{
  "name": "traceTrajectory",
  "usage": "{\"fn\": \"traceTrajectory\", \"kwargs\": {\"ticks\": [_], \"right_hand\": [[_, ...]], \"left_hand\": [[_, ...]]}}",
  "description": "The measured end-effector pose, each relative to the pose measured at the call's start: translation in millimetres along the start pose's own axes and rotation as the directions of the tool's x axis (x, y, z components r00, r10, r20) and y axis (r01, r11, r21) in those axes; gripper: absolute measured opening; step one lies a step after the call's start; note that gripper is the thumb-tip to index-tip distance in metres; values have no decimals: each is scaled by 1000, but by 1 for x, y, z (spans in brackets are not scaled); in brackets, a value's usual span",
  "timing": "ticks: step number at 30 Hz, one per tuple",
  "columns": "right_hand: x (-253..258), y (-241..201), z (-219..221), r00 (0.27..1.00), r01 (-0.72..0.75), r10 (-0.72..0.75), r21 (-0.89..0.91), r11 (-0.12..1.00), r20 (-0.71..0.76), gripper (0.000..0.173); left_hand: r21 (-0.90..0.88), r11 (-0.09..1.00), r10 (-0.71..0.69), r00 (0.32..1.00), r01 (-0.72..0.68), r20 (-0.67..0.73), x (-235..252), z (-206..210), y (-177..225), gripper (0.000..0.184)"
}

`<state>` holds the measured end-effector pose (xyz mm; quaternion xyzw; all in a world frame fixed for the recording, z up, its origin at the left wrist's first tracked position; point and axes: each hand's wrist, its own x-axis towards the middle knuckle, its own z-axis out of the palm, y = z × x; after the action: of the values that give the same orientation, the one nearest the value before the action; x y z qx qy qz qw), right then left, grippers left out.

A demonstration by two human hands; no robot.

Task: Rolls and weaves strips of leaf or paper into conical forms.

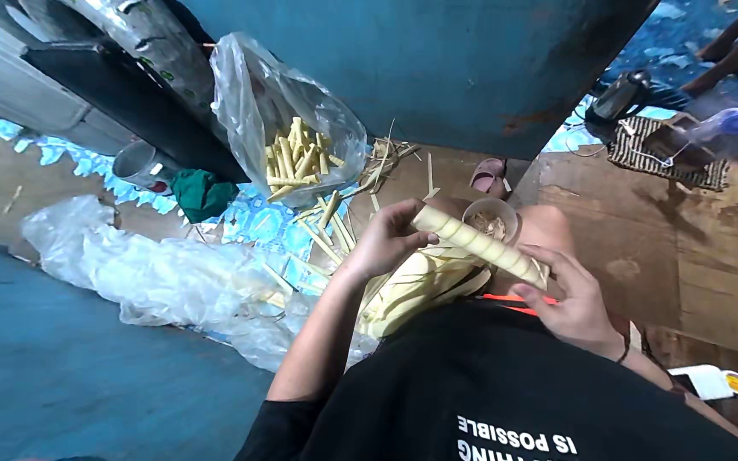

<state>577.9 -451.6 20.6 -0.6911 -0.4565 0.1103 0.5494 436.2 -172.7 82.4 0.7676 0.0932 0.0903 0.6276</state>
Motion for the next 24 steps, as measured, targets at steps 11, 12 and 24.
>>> {"fn": "traceTrajectory", "kwargs": {"ticks": [11, 12, 24], "right_hand": [[32, 16, -11, 813, -429, -130, 735, 525, 568, 71], [41, 14, -6, 846, -402, -24, 668, 626, 532, 61], [101, -52, 92, 894, 173, -186, 69, 982, 408, 36]], "left_hand": [[-143, 975, 142, 974, -169, -179, -6, -7, 4, 23], [-179, 969, 133, 970, -170, -202, -5, -8, 6, 24], [-421, 899, 28, 973, -125, -230, -33, -4, 22, 31]]}}
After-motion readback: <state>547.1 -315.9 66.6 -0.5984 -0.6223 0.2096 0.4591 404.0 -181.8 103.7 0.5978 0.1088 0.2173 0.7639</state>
